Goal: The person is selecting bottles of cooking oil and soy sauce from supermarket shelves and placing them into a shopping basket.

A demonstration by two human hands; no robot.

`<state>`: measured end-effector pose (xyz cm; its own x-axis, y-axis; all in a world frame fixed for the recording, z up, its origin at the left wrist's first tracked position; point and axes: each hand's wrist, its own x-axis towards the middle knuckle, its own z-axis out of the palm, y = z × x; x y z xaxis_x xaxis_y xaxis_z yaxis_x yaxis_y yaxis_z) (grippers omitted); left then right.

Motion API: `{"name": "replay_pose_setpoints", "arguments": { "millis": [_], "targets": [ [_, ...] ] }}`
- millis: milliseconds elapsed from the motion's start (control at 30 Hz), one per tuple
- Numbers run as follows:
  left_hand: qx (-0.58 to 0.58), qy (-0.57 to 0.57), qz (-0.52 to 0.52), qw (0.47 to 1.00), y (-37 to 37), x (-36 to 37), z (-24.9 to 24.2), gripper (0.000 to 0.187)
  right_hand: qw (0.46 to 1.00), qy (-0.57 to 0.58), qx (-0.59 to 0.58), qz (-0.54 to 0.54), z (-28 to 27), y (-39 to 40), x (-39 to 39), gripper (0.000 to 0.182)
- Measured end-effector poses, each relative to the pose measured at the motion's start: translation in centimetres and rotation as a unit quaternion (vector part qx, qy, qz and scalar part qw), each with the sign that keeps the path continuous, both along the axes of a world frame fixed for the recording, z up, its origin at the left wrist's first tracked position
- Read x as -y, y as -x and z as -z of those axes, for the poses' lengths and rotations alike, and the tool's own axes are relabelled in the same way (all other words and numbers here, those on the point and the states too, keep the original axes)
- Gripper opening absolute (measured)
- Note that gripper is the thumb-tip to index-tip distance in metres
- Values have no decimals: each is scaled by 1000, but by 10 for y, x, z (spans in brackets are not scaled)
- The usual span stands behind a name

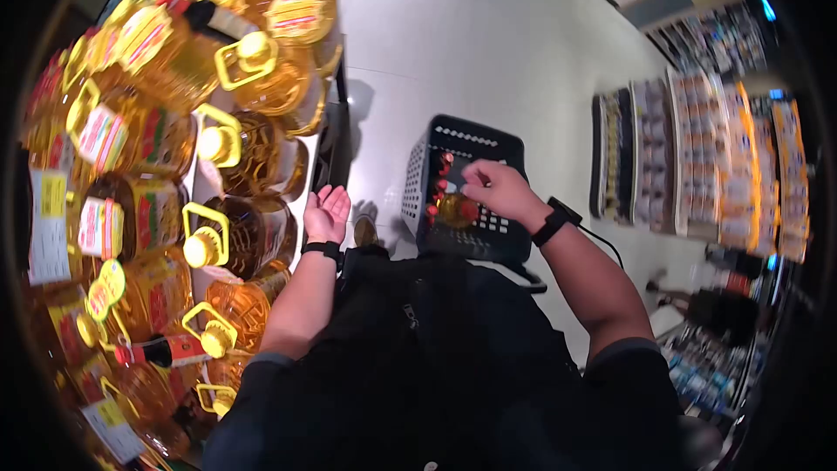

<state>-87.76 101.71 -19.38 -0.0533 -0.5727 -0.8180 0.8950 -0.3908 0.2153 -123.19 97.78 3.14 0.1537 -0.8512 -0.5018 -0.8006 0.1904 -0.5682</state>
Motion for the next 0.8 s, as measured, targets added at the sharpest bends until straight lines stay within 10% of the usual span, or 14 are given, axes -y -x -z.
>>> {"name": "replay_pose_setpoints", "arguments": {
  "millis": [167,300,567,800],
  "targets": [
    [17,69,457,887,95,6,-46,29,976,114,-143,117,45,98,-178,29],
    [49,152,645,748,182,10,-72,30,948,217,-197,127,39,100,-175,35],
    [195,354,803,437,325,0,-175,59,955,198,-176,131,27,151,-154,23],
    [413,299,735,448,369,15,-209,66,964,222,-127,66,15,185,-99,26]
  ]
}}
